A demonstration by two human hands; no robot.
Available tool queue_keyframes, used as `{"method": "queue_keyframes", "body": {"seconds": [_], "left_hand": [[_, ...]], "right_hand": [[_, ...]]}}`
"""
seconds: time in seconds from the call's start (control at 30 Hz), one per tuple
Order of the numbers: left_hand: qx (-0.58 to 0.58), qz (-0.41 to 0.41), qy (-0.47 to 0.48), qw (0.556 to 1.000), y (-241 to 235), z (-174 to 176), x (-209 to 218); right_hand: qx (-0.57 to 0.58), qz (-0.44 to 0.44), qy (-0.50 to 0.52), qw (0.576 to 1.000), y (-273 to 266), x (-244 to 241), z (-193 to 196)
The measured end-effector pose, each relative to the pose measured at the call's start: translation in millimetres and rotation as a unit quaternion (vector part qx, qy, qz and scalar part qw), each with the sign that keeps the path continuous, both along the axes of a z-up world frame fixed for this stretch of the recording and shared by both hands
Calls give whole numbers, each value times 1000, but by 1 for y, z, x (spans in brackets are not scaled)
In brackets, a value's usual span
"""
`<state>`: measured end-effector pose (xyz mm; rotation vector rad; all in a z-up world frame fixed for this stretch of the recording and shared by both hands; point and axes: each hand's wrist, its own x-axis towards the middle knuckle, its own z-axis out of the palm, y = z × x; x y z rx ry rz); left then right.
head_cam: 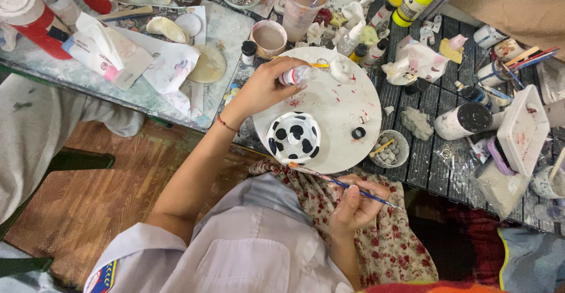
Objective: The person paints black spots onto a white ceramic figurine using a fine brush. They repeatedly dip the brush into a small bottle of black paint and apply it to the figurine's surface, rotating the object to reach different areas.
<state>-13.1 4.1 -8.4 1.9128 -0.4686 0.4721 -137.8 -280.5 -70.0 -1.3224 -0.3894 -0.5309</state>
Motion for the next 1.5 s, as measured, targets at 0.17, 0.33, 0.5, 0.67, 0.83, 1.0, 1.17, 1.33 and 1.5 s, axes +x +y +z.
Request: {"method": "queue_keyframes", "body": {"seconds": [0.17,0.33,0.5,0.67,0.83,1.0,1.17,1.33,1.5], "left_hand": [[10,4,-21,1000,1,2,0],[7,4,-9,1000,1,1,1],[7,6,-19,1000,2,-1,3],[10,4,-24,1000,1,-2,2],[18,4,-16,1000,0,0,3],[30,-14,-25,999,-1,9,0],[42,18,-45,998,-5,28,-10],[83,64,-98,990,-28,47,-47],[112,56,-77,989,-43,68,-77]], "right_hand": [[37,-9,58,998,-1,8,-5],[100,-58,14,993,-8,17,-8],[22,-14,16,1000,-6,10,-13],[42,-69,8,997,-10,15,-11],[42,-27,-11,999,-12,13,-10],[44,-80,39,995,-18,14,-12],[76,-135,-23,988,-36,25,-2],[19,-148,-90,985,-32,13,27],[-61,-173,-151,971,-30,-4,68]]}}
